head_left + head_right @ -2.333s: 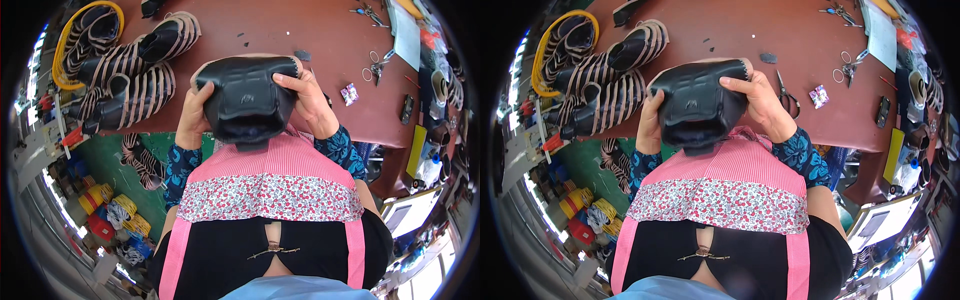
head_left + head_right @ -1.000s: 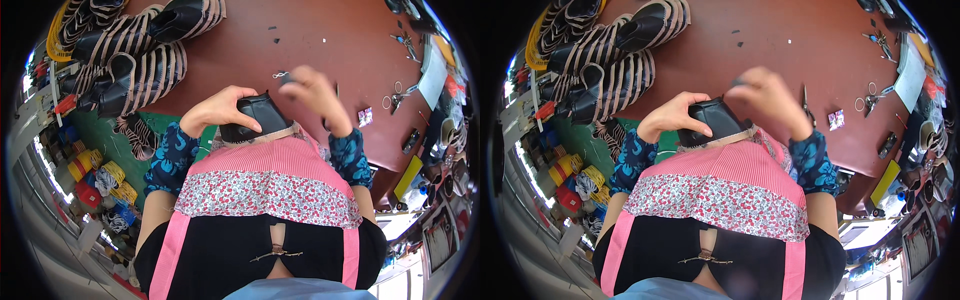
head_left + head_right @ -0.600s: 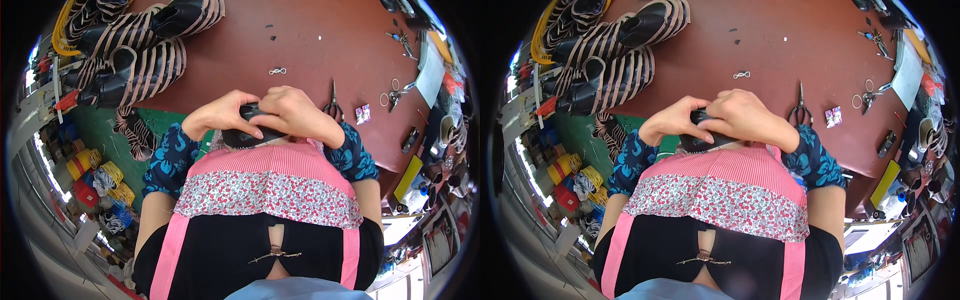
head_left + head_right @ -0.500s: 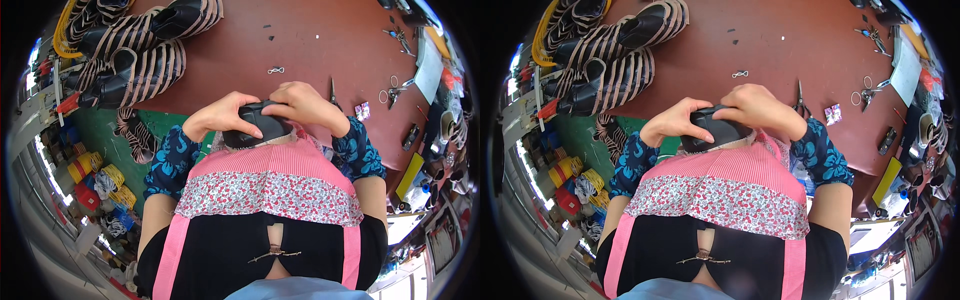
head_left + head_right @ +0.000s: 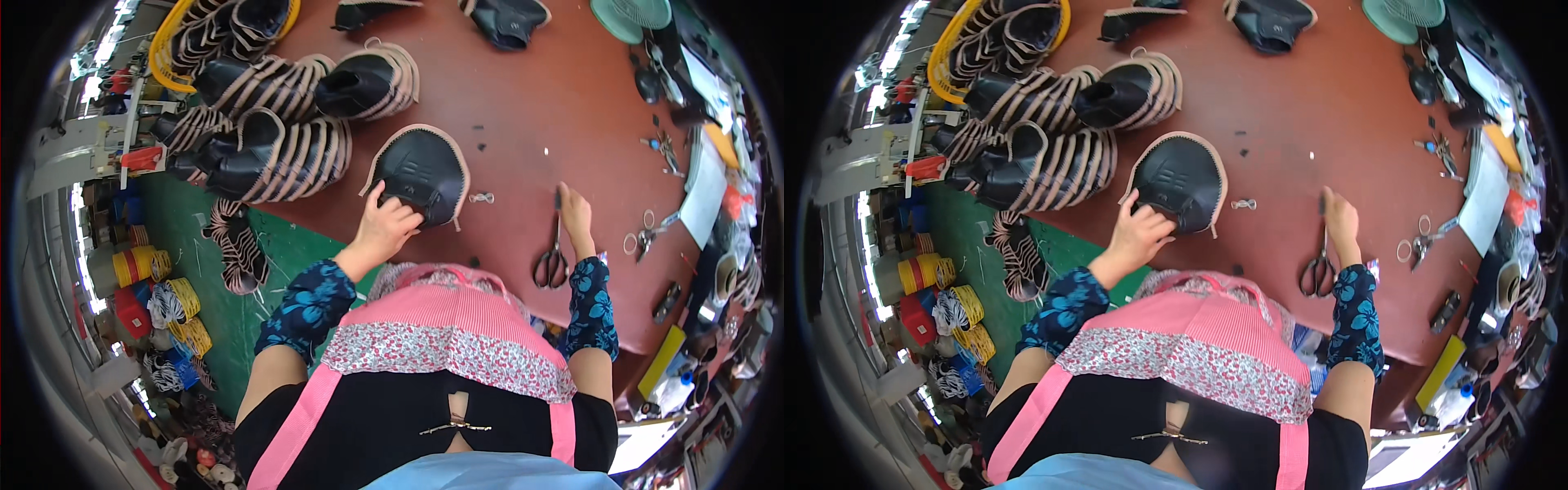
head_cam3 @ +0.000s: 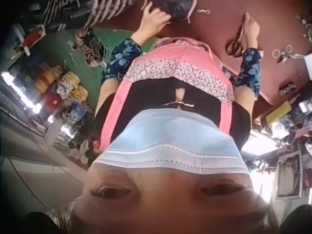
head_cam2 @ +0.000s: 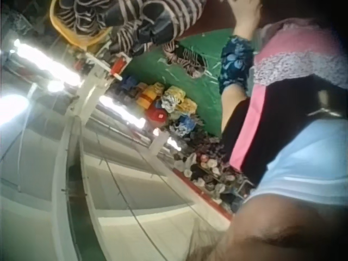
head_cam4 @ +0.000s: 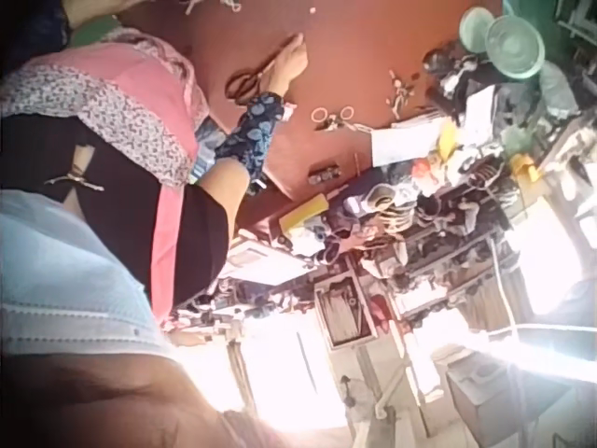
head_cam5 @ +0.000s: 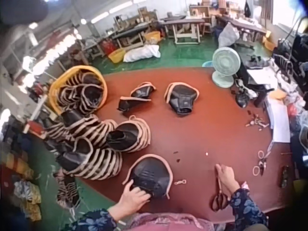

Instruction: The worker is inspecting and sorting shoe uppers at a quality control or finishing station.

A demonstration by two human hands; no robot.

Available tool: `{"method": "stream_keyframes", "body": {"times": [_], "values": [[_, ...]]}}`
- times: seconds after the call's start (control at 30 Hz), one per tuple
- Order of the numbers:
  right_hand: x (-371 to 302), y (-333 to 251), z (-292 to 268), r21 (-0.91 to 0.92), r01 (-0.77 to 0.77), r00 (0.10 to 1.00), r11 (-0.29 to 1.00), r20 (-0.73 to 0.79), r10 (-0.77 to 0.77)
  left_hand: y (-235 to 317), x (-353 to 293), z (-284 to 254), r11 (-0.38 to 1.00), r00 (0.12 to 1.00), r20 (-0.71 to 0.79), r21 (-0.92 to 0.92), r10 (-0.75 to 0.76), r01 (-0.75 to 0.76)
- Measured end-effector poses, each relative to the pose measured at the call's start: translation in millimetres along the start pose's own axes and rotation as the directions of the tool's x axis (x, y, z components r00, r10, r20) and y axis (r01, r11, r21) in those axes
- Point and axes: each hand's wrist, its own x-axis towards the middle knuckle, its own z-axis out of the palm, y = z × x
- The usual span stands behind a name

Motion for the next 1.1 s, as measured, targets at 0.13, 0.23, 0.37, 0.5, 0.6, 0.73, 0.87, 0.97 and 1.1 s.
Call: {"method": "stream_keyframes", "body": {"times": [0.13, 0.23, 0.37, 0.5, 0.6, 0.73, 0.87, 0.97, 1.1], "values": [[31, 41, 18, -0.203, -0.406, 0.898, 0.891, -0.268, 0.348, -49, -16, 55, 0.976, 0.789, 0.586, 0.203, -0.185, 0.077], [70, -23, 17, -0.208, -0.54, 0.782, 0.815, -0.482, 0.395, -77, 55, -56, 0.87, 0.752, 0.634, -0.253, -0.182, 0.424], [103, -103, 53, -0.278, -0.311, 0.909, 0.909, -0.367, 0.198, -176, 199, -130, 0.944, 0.986, -0.034, -0.295, -0.166, 0.149], [125, -130, 69, -0.219, -0.331, 0.928, 0.918, -0.254, 0.274, -333, 340, -114, 0.971, 0.948, -0.285, 0.144, -0.143, 0.189], [131, -128, 71, -0.21, -0.349, 0.925, 0.913, -0.233, 0.3, -404, 432, -64, 0.884, 0.945, -0.094, 0.333, -0.314, 0.327], [136, -119, 73, -0.21, -0.367, 0.92, 0.906, -0.227, 0.32, -429, 531, -17, 0.861, 0.92, 0.0, 0.352, -0.393, 0.368], [141, -117, 66, -0.171, -0.378, 0.914, 0.91, -0.224, 0.337, -433, 580, 25, 0.867, 0.931, 0.16, 0.443, -0.328, 0.229], [148, -122, 66, -0.137, -0.348, 0.925, 0.927, -0.214, 0.315, -456, 565, 33, 0.915, 0.99, -0.01, 0.381, -0.138, 0.132], [136, -115, 64, -0.129, -0.363, 0.918, 0.923, -0.223, 0.329, -376, 544, -83, 0.98, 0.972, -0.186, 0.103, -0.146, 0.167]]}}
